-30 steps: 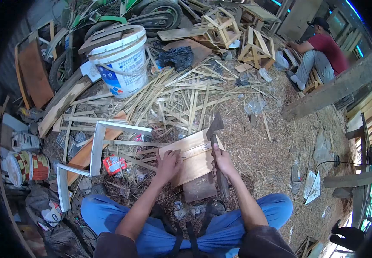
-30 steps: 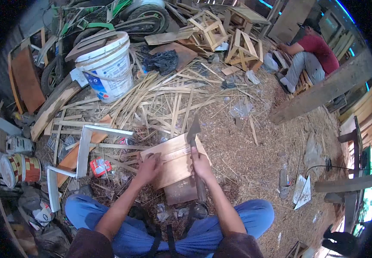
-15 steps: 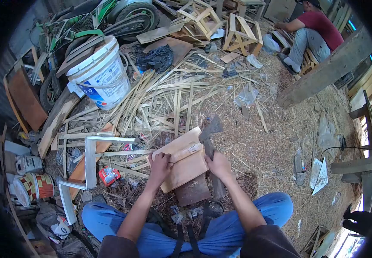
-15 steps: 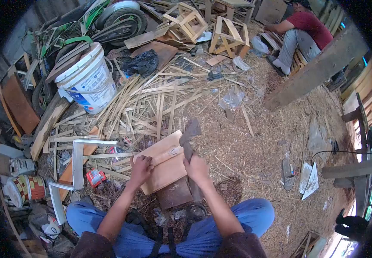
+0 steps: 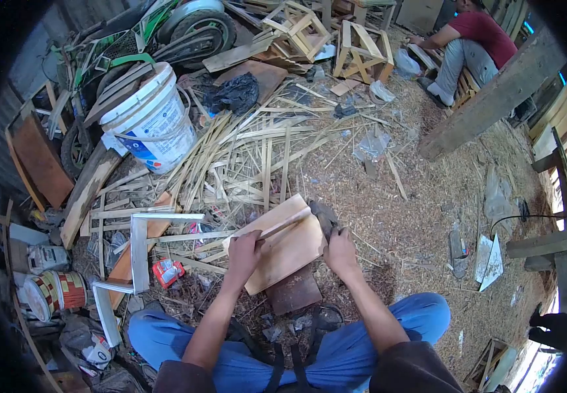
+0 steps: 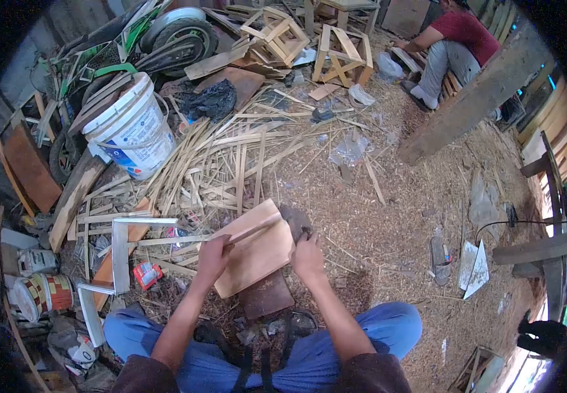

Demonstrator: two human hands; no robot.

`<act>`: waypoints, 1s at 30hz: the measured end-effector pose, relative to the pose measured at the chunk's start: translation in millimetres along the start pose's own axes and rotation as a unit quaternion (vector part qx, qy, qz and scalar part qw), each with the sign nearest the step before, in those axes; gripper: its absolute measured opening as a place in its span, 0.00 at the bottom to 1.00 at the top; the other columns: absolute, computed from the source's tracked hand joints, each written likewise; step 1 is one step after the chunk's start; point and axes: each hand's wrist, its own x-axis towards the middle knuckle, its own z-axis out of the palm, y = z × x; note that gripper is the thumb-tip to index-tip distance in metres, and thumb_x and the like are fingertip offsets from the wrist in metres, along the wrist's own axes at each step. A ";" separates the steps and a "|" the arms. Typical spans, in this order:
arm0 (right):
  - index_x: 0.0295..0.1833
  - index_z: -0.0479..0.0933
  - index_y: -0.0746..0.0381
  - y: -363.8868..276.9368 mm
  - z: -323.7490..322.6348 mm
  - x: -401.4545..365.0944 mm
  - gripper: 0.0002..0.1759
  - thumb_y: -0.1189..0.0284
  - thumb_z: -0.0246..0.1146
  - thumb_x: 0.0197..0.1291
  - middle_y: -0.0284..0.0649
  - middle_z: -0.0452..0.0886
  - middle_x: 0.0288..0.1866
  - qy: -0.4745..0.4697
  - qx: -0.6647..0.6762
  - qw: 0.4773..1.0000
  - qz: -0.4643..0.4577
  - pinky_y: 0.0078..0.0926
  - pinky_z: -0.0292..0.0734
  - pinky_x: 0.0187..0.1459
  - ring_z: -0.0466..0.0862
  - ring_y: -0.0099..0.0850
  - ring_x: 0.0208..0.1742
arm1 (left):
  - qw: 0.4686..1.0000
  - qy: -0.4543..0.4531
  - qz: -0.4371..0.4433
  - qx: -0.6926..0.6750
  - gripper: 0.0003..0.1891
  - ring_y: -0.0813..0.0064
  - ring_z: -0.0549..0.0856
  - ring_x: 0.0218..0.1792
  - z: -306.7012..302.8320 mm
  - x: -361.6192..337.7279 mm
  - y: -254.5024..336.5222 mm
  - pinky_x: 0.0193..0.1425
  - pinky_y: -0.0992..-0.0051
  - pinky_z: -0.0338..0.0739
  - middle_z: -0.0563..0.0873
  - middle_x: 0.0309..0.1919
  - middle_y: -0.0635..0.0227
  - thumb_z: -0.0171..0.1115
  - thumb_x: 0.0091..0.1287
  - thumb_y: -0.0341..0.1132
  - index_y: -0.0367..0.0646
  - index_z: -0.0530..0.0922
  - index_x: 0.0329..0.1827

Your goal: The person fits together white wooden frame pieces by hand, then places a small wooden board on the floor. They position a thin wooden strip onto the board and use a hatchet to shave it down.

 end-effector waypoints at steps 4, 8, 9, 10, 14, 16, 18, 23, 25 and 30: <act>0.69 0.69 0.76 -1.9 -3.0 -7.0 0.34 0.80 0.66 0.55 0.69 0.72 0.60 0.021 0.065 0.997 -0.022 0.51 0.77 0.65 0.78 0.65 0.63 | 0.998 -0.011 -0.032 0.048 0.11 0.52 0.87 0.47 -9.6 1.7 15.0 0.53 0.55 0.72 0.89 0.42 0.53 0.62 0.71 0.34 0.40 0.83 0.52; 0.75 0.66 0.70 -30.3 -13.0 -20.4 0.38 0.83 0.61 0.55 0.69 0.70 0.63 0.052 0.110 0.989 -0.085 0.52 0.75 0.66 0.75 0.65 0.64 | 0.995 0.088 -0.032 0.016 0.13 0.52 0.87 0.47 -24.7 5.7 10.4 0.56 0.56 0.72 0.89 0.44 0.54 0.62 0.72 0.35 0.38 0.83 0.54; 0.77 0.65 0.68 -40.8 -19.2 -25.9 0.39 0.84 0.59 0.55 0.70 0.67 0.66 0.035 0.086 0.991 -0.100 0.53 0.73 0.67 0.73 0.65 0.66 | 0.994 0.105 -0.037 -0.008 0.14 0.52 0.87 0.47 -28.1 6.2 10.4 0.58 0.57 0.72 0.89 0.45 0.54 0.63 0.72 0.35 0.38 0.83 0.55; 0.77 0.65 0.68 -46.4 -15.2 -27.8 0.39 0.84 0.59 0.55 0.70 0.67 0.66 0.034 0.086 0.991 -0.100 0.53 0.73 0.67 0.73 0.65 0.66 | 0.994 0.105 -0.038 -0.008 0.14 0.52 0.87 0.47 -27.5 5.9 8.2 0.58 0.57 0.72 0.89 0.45 0.54 0.63 0.72 0.35 0.38 0.83 0.55; 0.78 0.66 0.61 -37.0 33.6 -27.9 0.43 0.82 0.64 0.52 0.61 0.67 0.68 0.017 0.012 0.983 -0.181 0.52 0.72 0.66 0.72 0.58 0.66 | 0.985 0.171 -0.003 -0.021 0.15 0.53 0.84 0.50 -25.3 4.4 1.2 0.62 0.58 0.70 0.87 0.47 0.54 0.64 0.72 0.36 0.37 0.83 0.57; 0.80 0.63 0.60 -39.2 50.6 -31.5 0.45 0.78 0.67 0.53 0.61 0.66 0.69 0.045 -0.058 0.978 -0.195 0.54 0.69 0.67 0.68 0.58 0.69 | 0.984 0.178 0.015 -0.013 0.15 0.53 0.83 0.52 -30.1 2.0 0.1 0.63 0.57 0.69 0.86 0.48 0.54 0.63 0.72 0.36 0.37 0.83 0.57; 0.81 0.61 0.60 -45.9 43.5 -27.7 0.45 0.73 0.68 0.56 0.60 0.64 0.72 0.037 -0.074 0.978 -0.191 0.53 0.67 0.69 0.66 0.57 0.71 | 0.982 0.184 0.038 0.006 0.16 0.53 0.81 0.55 -31.3 -2.9 1.3 0.64 0.57 0.69 0.85 0.51 0.54 0.64 0.72 0.36 0.37 0.82 0.58; 0.79 0.63 0.61 -91.2 -27.3 -19.3 0.39 0.71 0.67 0.64 0.59 0.64 0.73 0.210 0.145 0.940 -0.228 0.53 0.64 0.71 0.65 0.58 0.73 | 0.979 0.180 0.095 -0.022 0.15 0.53 0.81 0.55 -34.8 -7.2 -3.0 0.65 0.56 0.69 0.84 0.53 0.55 0.67 0.69 0.32 0.39 0.80 0.57; 0.79 0.63 0.60 -92.7 -29.3 -15.4 0.39 0.71 0.68 0.64 0.59 0.63 0.74 0.216 0.143 0.937 -0.233 0.52 0.64 0.72 0.65 0.58 0.73 | 0.975 0.183 0.126 -0.021 0.16 0.54 0.81 0.55 -31.9 -7.6 -4.8 0.64 0.56 0.69 0.83 0.53 0.55 0.69 0.67 0.30 0.40 0.79 0.56; 0.79 0.65 0.57 -94.5 -29.4 -13.5 0.38 0.71 0.69 0.64 0.56 0.62 0.75 0.210 0.153 0.930 -0.259 0.52 0.65 0.73 0.65 0.58 0.73 | 0.950 0.240 0.192 -0.046 0.19 0.51 0.82 0.53 -35.9 -10.3 -10.4 0.61 0.56 0.73 0.83 0.53 0.54 0.74 0.62 0.23 0.42 0.74 0.52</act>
